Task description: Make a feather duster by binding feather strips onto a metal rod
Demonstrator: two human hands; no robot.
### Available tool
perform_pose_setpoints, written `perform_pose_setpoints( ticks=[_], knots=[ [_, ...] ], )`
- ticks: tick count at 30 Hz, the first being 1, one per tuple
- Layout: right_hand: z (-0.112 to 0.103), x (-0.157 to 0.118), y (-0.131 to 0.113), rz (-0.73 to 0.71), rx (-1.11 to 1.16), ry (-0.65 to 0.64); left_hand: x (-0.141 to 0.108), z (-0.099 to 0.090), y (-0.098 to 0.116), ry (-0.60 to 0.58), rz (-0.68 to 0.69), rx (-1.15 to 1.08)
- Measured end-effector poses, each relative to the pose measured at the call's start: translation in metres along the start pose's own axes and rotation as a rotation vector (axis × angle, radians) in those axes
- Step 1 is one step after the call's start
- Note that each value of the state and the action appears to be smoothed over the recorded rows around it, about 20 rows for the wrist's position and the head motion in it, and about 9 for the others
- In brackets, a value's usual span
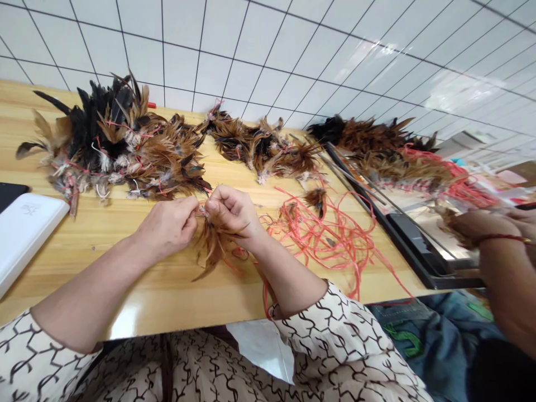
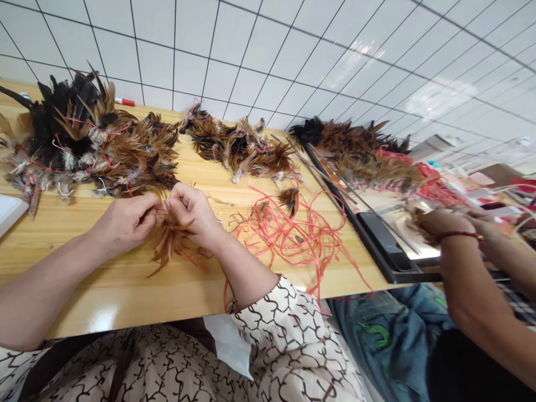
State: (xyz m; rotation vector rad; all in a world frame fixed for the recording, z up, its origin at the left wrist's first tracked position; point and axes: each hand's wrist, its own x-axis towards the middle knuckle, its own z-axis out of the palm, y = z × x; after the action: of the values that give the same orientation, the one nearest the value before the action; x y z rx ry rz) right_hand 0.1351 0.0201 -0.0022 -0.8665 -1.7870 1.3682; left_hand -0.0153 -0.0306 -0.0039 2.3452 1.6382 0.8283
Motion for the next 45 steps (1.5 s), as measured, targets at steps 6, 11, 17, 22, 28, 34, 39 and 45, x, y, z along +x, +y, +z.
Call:
perform_pose_setpoints(
  ticks=[6,11,17,22,28,34,39,45],
  knots=[
    [-0.002,0.0,0.0,-0.077,-0.292,-0.022,0.0,0.004,-0.003,0.002,-0.054,0.053],
    [-0.002,0.001,0.004,-0.085,-0.367,-0.031,0.001,0.002,-0.001,-0.005,-0.103,0.0],
    [-0.005,0.002,0.002,-0.077,-0.191,0.028,0.005,-0.007,0.002,0.012,-0.28,-0.409],
    [-0.011,0.002,-0.004,0.037,-0.036,-0.067,0.007,-0.008,0.006,-0.034,-0.479,-0.744],
    [-0.014,0.001,-0.006,0.014,-0.282,-0.11,0.009,-0.006,0.007,-0.06,-0.532,-0.855],
    [-0.016,0.003,-0.005,-0.062,-0.475,-0.201,0.009,-0.005,0.007,-0.034,-0.516,-0.813],
    [-0.02,0.003,-0.005,-0.033,-0.338,-0.142,0.006,-0.003,0.002,-0.006,-0.494,-0.752],
    [-0.019,0.001,-0.011,0.033,0.048,-0.001,0.006,-0.001,0.0,-0.017,-0.408,-0.544]
  ],
)
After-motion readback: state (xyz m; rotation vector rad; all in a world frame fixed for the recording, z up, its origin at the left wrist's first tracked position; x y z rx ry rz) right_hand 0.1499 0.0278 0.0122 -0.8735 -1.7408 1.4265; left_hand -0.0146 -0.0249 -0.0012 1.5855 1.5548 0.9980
